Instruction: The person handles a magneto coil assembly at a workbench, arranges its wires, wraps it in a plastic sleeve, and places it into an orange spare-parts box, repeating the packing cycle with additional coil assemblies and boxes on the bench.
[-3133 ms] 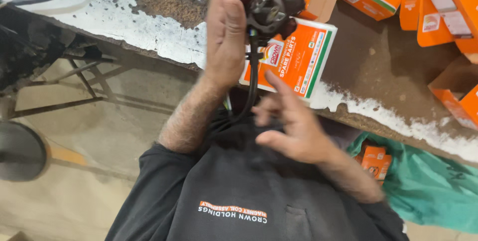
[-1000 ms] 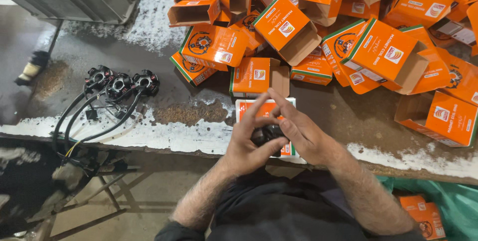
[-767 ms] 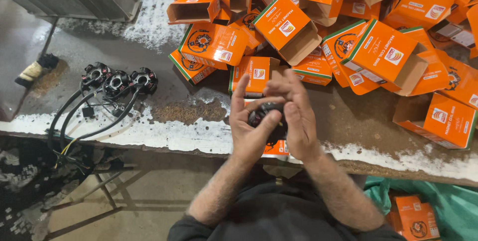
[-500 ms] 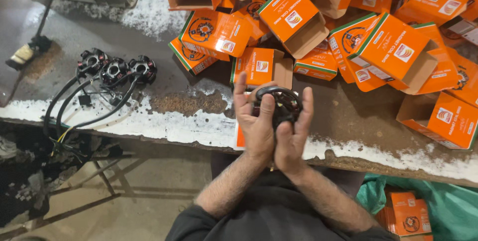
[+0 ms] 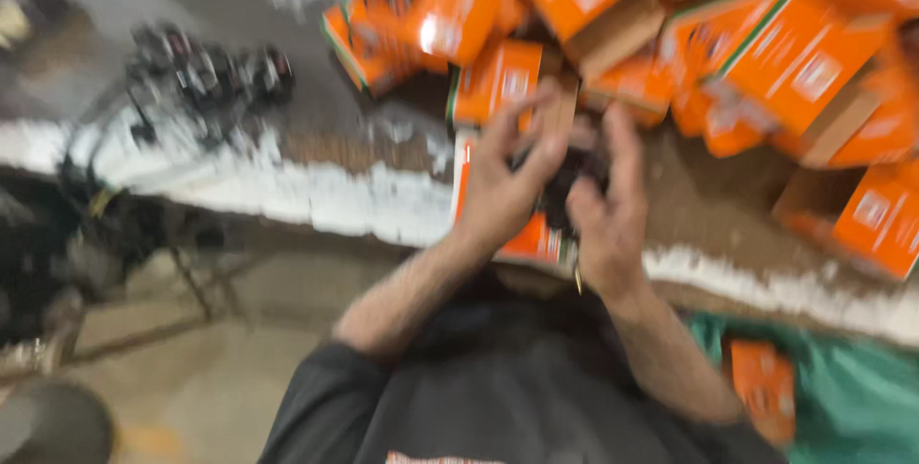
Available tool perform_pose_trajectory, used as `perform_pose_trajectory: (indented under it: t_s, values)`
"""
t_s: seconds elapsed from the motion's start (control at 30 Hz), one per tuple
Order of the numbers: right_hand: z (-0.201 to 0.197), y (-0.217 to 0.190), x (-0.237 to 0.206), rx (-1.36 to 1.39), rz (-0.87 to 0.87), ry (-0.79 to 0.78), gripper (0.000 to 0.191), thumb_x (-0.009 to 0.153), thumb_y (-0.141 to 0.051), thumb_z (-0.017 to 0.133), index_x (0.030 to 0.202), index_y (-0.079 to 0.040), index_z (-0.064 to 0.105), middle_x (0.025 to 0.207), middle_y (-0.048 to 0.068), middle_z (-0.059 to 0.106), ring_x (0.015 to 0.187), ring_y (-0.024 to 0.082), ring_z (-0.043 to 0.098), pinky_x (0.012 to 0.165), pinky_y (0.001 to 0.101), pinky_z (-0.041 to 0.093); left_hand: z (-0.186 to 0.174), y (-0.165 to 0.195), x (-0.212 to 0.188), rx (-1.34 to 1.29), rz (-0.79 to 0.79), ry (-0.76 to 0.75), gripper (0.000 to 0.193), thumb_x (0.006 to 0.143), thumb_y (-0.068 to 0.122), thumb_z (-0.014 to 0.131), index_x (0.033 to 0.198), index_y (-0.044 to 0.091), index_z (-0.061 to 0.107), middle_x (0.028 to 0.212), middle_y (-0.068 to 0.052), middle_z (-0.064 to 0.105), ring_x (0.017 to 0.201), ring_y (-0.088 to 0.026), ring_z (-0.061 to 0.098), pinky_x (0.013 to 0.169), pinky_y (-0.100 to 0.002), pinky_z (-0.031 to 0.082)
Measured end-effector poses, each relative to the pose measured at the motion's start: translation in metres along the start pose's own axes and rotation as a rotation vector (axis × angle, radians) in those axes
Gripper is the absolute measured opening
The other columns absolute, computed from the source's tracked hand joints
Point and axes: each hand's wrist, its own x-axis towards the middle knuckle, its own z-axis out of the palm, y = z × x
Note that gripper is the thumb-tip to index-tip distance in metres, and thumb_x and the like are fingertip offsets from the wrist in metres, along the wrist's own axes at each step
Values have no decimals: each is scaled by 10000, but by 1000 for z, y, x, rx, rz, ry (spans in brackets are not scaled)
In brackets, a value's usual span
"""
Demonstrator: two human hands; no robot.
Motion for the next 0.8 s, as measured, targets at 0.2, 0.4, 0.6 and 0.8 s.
perform_pose_trajectory:
  t_s: [0.2,0.4,0.6,0.8]
  values:
    - [34,23,-24,227,-50,293,682,1172,-452,491,1629,-2,260,1573,128,423,1390,190,488,1218,333,398,30,-21,-22,-486,-112,316,408,1153,141,607,1510,47,431,973,-81,732,859,-100,680,789,-246,559]
    - [3,58,-29,-25,-1,394,594,1181,-420,490,1562,20,375,1542,142,498,1324,201,564,1146,350,486,52,-53,-36,-277,-105,348,410,1197,240,544,1538,82,380,1285,-114,618,1122,-117,603,969,-280,513]
    - [-93,111,-41,-116,59,410,376,1133,-243,576,1348,64,602,1259,141,677,1098,209,653,978,365,564,6,-30,-63,692,61,-414,783,952,408,765,1535,64,372,1503,-134,466,1343,-300,471,1138,-444,393]
    - [-114,138,-73,-535,35,425,312,1137,-170,529,1307,64,646,1280,155,687,1222,230,645,1068,372,521,-5,-33,-73,968,56,-547,580,914,282,794,1373,9,568,1351,-150,569,1141,-325,577,981,-451,501]
